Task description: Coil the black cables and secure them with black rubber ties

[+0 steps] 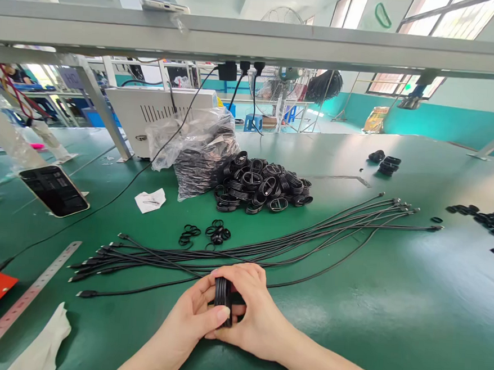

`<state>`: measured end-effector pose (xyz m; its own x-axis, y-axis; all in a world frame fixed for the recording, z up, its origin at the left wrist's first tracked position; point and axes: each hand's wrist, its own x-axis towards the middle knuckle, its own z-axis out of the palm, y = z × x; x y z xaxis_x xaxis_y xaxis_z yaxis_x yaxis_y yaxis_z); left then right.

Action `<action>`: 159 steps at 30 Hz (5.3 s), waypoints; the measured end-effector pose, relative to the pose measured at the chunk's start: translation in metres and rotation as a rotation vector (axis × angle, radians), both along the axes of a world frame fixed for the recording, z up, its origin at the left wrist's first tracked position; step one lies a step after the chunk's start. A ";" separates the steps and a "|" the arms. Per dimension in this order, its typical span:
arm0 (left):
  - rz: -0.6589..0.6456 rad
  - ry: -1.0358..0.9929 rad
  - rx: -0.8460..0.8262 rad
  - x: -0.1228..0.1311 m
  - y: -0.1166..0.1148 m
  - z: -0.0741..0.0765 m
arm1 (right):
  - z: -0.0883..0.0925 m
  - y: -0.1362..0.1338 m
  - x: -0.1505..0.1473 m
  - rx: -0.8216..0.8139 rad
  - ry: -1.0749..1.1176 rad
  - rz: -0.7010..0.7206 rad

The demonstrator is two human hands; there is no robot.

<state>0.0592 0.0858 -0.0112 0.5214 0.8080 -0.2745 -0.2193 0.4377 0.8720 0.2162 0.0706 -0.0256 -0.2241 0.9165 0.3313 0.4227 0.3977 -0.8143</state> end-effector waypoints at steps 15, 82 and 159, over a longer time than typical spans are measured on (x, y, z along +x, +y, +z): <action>0.098 0.034 0.184 -0.001 -0.003 -0.008 | -0.009 -0.007 0.006 -0.064 0.156 0.051; -0.110 -0.083 0.057 -0.008 0.008 -0.017 | -0.003 -0.007 0.001 -0.130 0.146 -0.083; -0.188 -0.036 -0.189 -0.029 0.011 -0.005 | 0.012 0.010 0.027 -0.045 0.008 0.261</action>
<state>0.0300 0.0973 -0.0158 0.6696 0.6322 -0.3899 -0.1485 0.6283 0.7637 0.2436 0.0804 -0.0137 -0.4528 0.8417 0.2941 0.3037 0.4557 -0.8367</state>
